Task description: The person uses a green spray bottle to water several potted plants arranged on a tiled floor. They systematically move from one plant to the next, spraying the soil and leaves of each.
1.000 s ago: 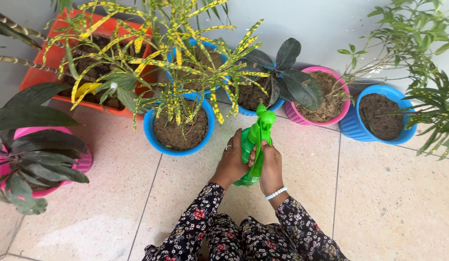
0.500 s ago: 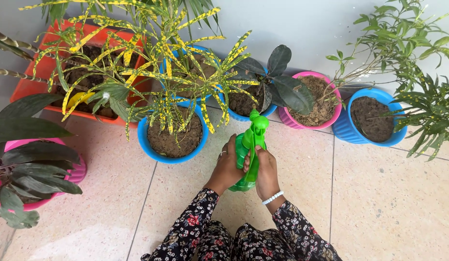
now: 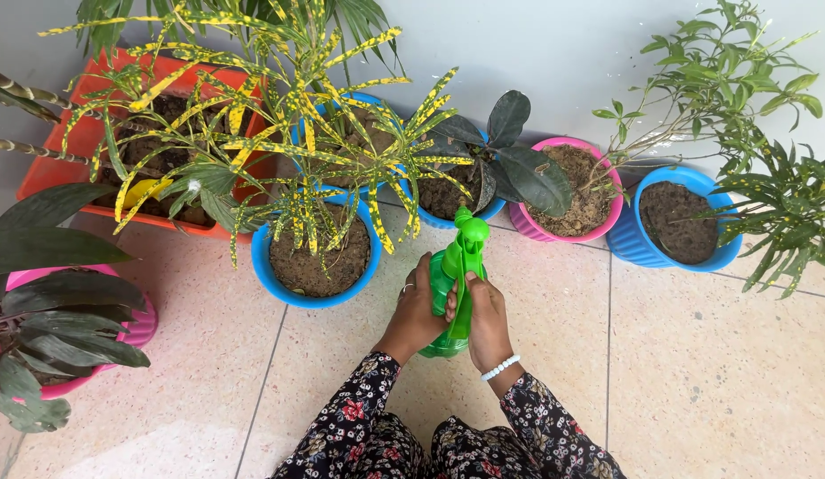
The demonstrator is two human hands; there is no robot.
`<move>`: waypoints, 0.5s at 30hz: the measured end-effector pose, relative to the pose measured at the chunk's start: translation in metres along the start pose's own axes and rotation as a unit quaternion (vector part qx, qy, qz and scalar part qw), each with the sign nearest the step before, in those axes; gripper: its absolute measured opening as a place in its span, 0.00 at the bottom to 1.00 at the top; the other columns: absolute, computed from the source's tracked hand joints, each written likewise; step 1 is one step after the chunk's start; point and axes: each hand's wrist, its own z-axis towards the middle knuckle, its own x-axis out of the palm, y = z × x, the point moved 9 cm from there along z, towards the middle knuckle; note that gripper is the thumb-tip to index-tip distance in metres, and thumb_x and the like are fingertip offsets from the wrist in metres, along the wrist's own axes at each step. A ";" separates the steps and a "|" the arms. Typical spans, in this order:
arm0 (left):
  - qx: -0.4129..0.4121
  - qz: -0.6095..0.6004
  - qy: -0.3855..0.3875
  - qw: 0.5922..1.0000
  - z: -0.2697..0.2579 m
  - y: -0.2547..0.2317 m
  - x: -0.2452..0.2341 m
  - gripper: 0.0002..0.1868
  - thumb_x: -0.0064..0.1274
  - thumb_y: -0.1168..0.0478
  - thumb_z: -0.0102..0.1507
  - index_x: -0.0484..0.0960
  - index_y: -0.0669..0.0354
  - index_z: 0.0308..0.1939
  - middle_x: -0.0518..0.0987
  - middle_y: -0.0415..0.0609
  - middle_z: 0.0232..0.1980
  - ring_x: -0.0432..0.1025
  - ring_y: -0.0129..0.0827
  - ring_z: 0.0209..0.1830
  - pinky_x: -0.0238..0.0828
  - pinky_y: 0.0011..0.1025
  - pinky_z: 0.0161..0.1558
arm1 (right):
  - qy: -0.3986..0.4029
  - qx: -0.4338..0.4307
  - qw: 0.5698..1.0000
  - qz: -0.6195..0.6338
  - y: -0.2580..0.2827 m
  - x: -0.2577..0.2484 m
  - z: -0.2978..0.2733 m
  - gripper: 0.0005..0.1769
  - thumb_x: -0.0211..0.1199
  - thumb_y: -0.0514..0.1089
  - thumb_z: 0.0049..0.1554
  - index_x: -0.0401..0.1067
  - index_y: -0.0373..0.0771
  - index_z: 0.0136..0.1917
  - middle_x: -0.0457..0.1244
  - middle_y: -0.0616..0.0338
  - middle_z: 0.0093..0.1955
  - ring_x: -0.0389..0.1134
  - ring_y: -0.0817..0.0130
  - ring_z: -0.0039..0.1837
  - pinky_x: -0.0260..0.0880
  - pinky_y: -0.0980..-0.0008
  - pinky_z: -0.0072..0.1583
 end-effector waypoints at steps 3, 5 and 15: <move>0.002 -0.004 -0.001 1.000 0.000 0.001 0.000 0.61 0.64 0.64 0.51 0.39 0.55 0.79 0.58 0.66 0.75 0.59 0.60 0.73 0.56 0.47 0.70 | 0.007 0.003 1.000 -0.001 -0.001 0.000 0.000 0.21 0.50 0.56 0.65 0.66 0.34 0.46 0.61 0.58 0.36 0.61 0.70 0.38 0.65 0.69 0.43; 0.000 -0.003 0.002 1.000 -0.002 0.001 0.000 0.61 0.64 0.65 0.50 0.39 0.54 0.79 0.58 0.65 0.75 0.59 0.61 0.73 0.55 0.47 0.70 | 0.001 0.012 1.000 -0.007 0.000 0.000 -0.003 0.24 0.49 0.58 0.65 0.67 0.34 0.45 0.61 0.57 0.35 0.62 0.69 0.37 0.65 0.68 0.42; 0.005 -0.004 -0.017 1.000 -0.016 -0.007 -0.010 0.60 0.65 0.68 0.52 0.39 0.59 0.78 0.62 0.66 0.72 0.62 0.60 0.70 0.58 0.48 0.68 | 0.006 -0.002 0.995 -0.098 -0.002 0.006 -0.009 0.32 0.45 0.66 0.63 0.69 0.35 0.44 0.63 0.58 0.33 0.64 0.69 0.35 0.67 0.68 0.41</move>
